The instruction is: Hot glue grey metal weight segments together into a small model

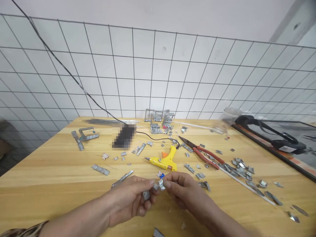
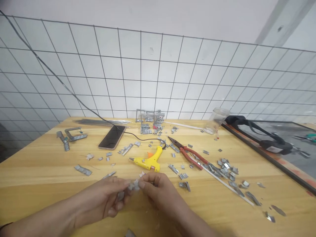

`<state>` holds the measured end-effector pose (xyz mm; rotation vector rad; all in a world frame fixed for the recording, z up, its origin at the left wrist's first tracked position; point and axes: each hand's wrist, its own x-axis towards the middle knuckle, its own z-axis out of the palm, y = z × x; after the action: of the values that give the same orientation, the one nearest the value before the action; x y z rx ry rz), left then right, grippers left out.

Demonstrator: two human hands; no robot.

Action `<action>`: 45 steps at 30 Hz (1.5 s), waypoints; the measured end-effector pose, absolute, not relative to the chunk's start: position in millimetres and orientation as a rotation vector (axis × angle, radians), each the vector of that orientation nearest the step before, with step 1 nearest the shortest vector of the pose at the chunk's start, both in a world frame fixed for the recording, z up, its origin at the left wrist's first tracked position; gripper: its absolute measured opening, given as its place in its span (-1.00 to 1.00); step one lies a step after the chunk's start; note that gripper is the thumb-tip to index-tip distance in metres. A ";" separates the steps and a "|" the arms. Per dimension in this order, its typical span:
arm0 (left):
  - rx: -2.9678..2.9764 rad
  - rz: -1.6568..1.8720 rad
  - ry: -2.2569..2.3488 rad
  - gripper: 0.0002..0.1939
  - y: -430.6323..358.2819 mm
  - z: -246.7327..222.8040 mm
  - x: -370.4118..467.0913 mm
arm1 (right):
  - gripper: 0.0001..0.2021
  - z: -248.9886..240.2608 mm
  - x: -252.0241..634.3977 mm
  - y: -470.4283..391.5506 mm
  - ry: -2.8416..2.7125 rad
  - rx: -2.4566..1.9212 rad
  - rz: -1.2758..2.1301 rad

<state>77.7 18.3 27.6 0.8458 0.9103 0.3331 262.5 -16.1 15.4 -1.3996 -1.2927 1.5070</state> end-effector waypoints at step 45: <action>2.161 0.058 1.014 -0.88 10.0 29.6 33.4 | -0.77 2.2 244.9 -31.9 -2.274 -1.635 0.887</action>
<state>33.4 10.0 29.6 2.1614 1.0141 0.0580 244.9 -31.9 2.2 -1.6347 -2.2741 0.8869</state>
